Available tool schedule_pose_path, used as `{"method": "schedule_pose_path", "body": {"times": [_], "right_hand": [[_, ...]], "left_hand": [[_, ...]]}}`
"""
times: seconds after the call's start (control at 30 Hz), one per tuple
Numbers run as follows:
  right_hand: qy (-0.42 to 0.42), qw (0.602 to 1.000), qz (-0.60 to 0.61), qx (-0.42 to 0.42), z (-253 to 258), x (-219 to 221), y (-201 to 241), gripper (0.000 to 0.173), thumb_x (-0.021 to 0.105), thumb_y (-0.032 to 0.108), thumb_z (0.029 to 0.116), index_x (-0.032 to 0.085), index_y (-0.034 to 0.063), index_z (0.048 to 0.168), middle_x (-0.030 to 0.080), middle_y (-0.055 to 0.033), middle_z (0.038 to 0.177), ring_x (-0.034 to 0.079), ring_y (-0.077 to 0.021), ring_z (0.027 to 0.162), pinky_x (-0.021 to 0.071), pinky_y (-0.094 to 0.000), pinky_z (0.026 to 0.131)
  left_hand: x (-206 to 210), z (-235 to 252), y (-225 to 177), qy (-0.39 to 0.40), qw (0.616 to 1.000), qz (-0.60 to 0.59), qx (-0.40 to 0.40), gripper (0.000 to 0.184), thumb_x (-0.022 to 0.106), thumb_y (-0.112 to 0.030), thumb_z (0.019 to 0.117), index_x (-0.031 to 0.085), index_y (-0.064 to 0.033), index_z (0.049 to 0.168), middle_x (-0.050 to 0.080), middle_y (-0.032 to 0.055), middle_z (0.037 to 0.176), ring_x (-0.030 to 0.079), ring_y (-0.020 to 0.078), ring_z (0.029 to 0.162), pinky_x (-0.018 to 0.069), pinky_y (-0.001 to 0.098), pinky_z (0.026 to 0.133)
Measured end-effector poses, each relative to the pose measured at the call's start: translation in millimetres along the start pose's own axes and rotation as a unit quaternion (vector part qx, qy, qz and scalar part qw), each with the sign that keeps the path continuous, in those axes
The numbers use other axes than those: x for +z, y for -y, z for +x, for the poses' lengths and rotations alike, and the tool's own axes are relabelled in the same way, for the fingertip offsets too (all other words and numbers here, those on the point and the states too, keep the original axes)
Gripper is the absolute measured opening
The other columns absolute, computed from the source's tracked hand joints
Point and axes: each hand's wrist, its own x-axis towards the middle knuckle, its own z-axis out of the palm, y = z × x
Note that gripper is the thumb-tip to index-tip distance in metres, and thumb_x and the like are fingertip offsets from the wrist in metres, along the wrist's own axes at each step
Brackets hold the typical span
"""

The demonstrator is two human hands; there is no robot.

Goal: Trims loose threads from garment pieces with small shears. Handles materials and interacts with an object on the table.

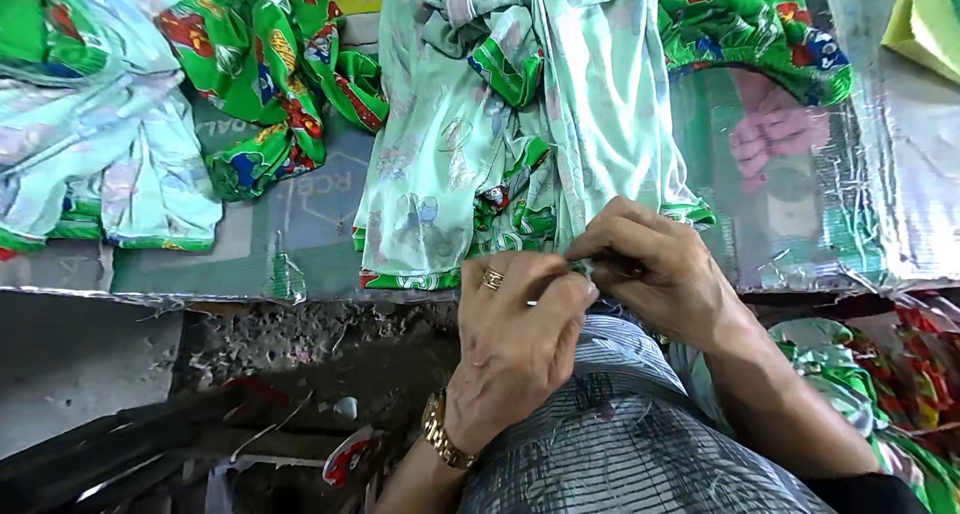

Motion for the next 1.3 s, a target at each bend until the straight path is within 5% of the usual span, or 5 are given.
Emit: {"method": "schedule_pose_path", "body": {"times": [0.17,0.37,0.63,0.8,1.3], "right_hand": [[-0.031,0.994,0.103,0.019,-5,-2,-2,0.004,0.069,0.0,0.0868,0.07,0.002,0.09,0.064,-0.0002,0.088,0.061,-0.0007,0.078,0.0531,-0.013,0.067],[-0.04,0.978,0.203,0.003,-5,-7,-7,0.009,0.065,0.004,0.0947,0.073,0.0004,0.098,0.062,-0.0002,0.09,0.057,0.0002,0.073,0.0503,-0.0125,0.061],[-0.126,0.96,0.245,0.038,-9,-6,-6,0.007,0.07,0.005,0.0929,0.071,0.0075,0.1,0.068,0.003,0.092,0.059,0.0006,0.068,0.0509,-0.0138,0.056],[-0.103,0.987,0.118,-0.02,-18,1,6,0.005,0.07,0.005,0.0914,0.068,0.0056,0.096,0.065,0.0005,0.095,0.063,-0.0006,0.083,0.0549,-0.0132,0.069],[-0.055,0.957,-0.28,-0.058,-44,-9,15,0.014,0.063,0.02,0.0987,0.066,0.0098,0.109,0.07,-0.0099,0.097,0.066,-0.0208,0.084,0.0484,-0.0324,0.065]], "left_hand": [[18,7,5,0.008,0.995,-0.096,-0.005,0.031,0.063,-0.038,0.1018,0.06,-0.0105,0.117,0.061,0.0069,0.134,0.057,0.0153,0.124,0.0448,0.0365,0.102],[22,9,7,-0.012,0.993,-0.114,-0.032,0.026,0.067,-0.02,0.0999,0.061,-0.0061,0.121,0.067,0.0047,0.108,0.062,0.0103,0.097,0.0489,0.0275,0.088],[18,5,7,0.005,0.997,-0.069,-0.029,0.011,0.064,-0.012,0.0996,0.068,-0.0063,0.108,0.069,0.0039,0.098,0.063,0.0105,0.091,0.0492,0.0285,0.086],[15,2,2,-0.024,0.999,-0.022,0.019,0.021,0.068,-0.023,0.0992,0.063,-0.0135,0.117,0.065,0.0037,0.126,0.057,0.0157,0.122,0.0424,0.0366,0.103],[14,-26,7,-0.08,0.989,0.067,0.109,0.01,0.057,-0.017,0.101,0.064,-0.0151,0.109,0.065,0.0007,0.101,0.058,0.0146,0.099,0.0354,0.0384,0.103]]}}
